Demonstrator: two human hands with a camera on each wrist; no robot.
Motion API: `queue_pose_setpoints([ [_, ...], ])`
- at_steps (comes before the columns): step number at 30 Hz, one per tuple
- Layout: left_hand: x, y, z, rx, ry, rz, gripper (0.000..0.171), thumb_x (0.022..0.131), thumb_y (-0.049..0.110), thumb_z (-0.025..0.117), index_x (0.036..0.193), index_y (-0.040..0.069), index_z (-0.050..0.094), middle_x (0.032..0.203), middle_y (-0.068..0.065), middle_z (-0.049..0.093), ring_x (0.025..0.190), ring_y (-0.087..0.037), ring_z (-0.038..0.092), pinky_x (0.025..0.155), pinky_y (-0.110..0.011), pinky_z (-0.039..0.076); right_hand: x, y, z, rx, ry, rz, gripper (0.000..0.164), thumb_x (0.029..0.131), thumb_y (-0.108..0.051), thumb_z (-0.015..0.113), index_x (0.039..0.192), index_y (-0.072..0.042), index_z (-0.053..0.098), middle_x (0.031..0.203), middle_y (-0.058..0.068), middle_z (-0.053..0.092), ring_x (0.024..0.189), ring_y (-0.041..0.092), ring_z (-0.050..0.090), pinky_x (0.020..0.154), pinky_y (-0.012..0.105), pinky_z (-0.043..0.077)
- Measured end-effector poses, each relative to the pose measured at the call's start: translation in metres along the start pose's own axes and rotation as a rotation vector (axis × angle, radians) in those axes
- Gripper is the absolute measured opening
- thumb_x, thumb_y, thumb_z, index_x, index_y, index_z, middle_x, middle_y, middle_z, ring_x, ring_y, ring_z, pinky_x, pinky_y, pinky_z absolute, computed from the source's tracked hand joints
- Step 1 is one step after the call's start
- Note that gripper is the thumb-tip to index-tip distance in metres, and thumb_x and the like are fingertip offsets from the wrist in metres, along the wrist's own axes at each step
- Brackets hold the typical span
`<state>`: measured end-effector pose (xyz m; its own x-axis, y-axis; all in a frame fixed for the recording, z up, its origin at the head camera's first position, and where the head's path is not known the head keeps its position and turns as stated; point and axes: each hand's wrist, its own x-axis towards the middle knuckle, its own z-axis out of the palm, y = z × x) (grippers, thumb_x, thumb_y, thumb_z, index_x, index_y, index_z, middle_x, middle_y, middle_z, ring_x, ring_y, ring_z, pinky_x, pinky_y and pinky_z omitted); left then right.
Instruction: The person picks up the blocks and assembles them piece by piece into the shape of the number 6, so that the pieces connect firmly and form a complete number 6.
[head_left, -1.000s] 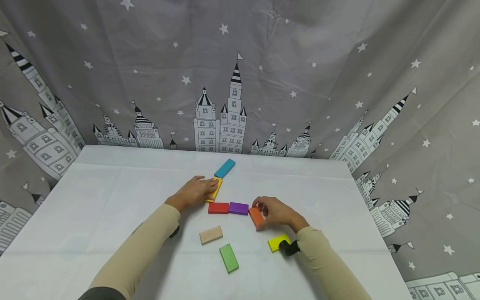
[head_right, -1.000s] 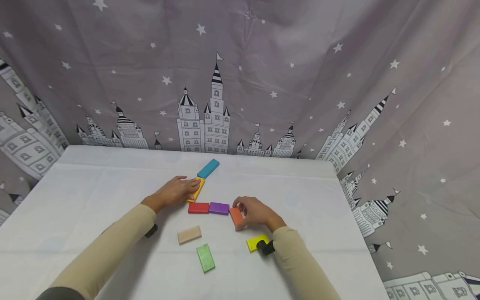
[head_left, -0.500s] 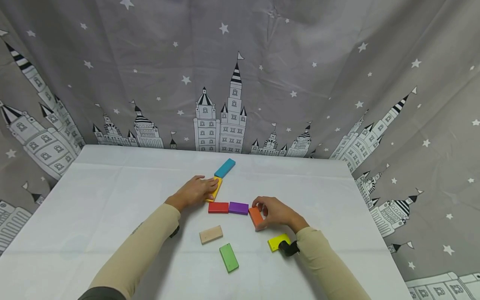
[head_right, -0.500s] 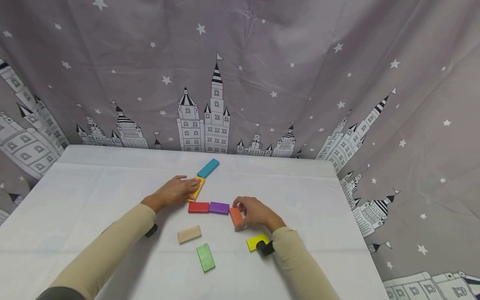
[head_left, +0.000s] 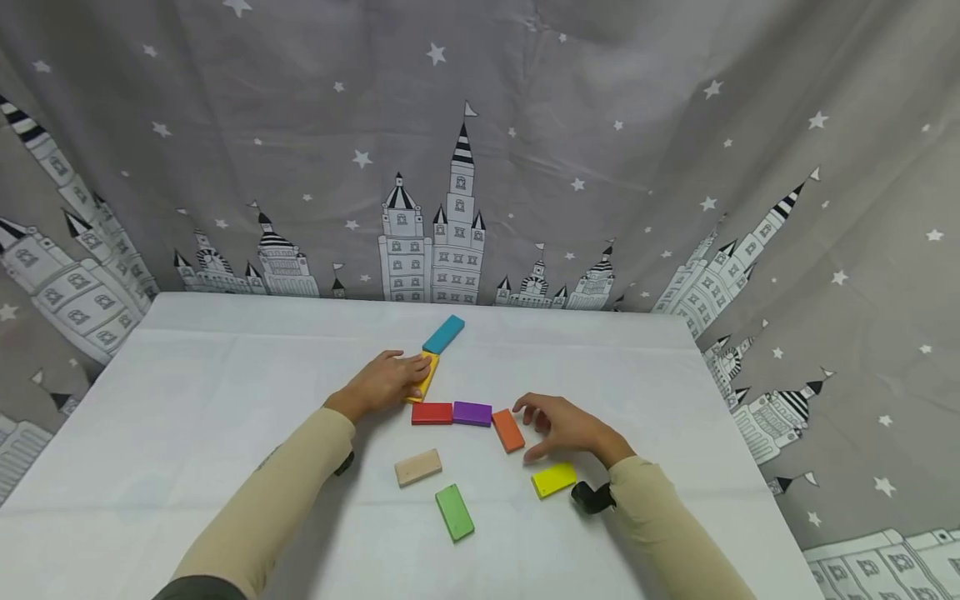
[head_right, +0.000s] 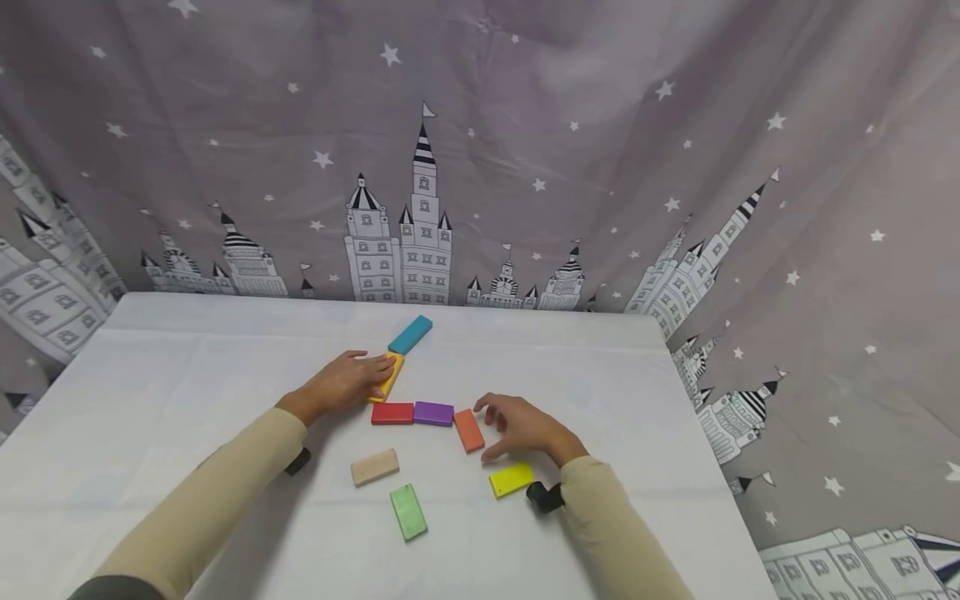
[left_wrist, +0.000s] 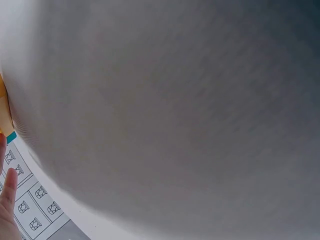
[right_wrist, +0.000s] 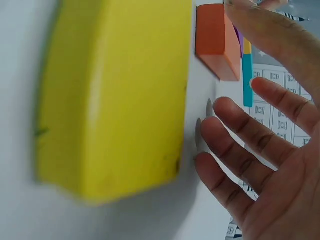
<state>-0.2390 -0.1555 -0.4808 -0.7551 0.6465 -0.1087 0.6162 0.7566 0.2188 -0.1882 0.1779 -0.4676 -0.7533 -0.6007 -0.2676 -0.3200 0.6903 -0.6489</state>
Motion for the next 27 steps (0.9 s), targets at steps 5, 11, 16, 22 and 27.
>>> queue_pose_setpoints([
  [5, 0.0, 0.0, 0.0, 0.004, 0.001, -0.004, 0.053, 0.093, 0.025, 0.06, 0.14, 0.004, 0.046, 0.147, -0.011, 0.043, 0.136, -0.029, 0.04, 0.113, -0.051, 0.027, -0.014, 0.006, -0.002, -0.008, -0.007, -0.008, 0.049, 0.073, -0.023, 0.086, 0.111, -0.011, 0.058, 0.096, -0.001, 0.058, 0.087, 0.018, 0.053, 0.078, 0.033, 0.049],
  [11, 0.001, 0.0, 0.0, 0.01, -0.013, -0.005, 0.054, 0.093, 0.026, 0.061, 0.14, 0.003, 0.046, 0.147, -0.012, 0.042, 0.136, -0.029, 0.04, 0.112, -0.052, 0.027, -0.034, 0.008, -0.001, -0.059, -0.048, -0.044, 0.038, 0.073, -0.025, 0.086, 0.101, -0.016, 0.062, 0.095, -0.004, 0.059, 0.089, 0.016, 0.053, 0.079, 0.031, 0.047],
  [16, 0.002, 0.0, 0.0, -0.007, -0.011, -0.005, 0.054, 0.093, 0.026, 0.06, 0.14, 0.003, 0.046, 0.147, -0.012, 0.042, 0.136, -0.03, 0.04, 0.113, -0.051, 0.027, -0.043, 0.009, 0.001, -0.066, -0.089, -0.094, 0.036, 0.073, -0.022, 0.085, 0.102, -0.019, 0.065, 0.1, -0.008, 0.061, 0.091, 0.015, 0.053, 0.081, 0.027, 0.048],
  [22, 0.001, 0.002, -0.001, -0.009, -0.001, 0.017, 0.054, 0.094, 0.028, 0.059, 0.139, 0.001, 0.046, 0.147, -0.014, 0.042, 0.136, -0.031, 0.041, 0.112, -0.052, 0.027, -0.049, 0.011, 0.004, -0.072, -0.126, -0.119, 0.034, 0.074, -0.015, 0.084, 0.102, -0.018, 0.067, 0.099, -0.01, 0.061, 0.09, 0.01, 0.054, 0.084, 0.024, 0.049],
  [27, 0.001, 0.002, -0.001, -0.009, 0.002, 0.017, 0.053, 0.094, 0.028, 0.059, 0.139, 0.001, 0.047, 0.146, -0.014, 0.044, 0.135, -0.031, 0.041, 0.112, -0.052, 0.028, -0.048, 0.015, 0.009, -0.079, -0.126, -0.14, 0.031, 0.074, -0.01, 0.083, 0.101, -0.018, 0.068, 0.099, -0.01, 0.061, 0.091, 0.007, 0.055, 0.087, 0.025, 0.049],
])
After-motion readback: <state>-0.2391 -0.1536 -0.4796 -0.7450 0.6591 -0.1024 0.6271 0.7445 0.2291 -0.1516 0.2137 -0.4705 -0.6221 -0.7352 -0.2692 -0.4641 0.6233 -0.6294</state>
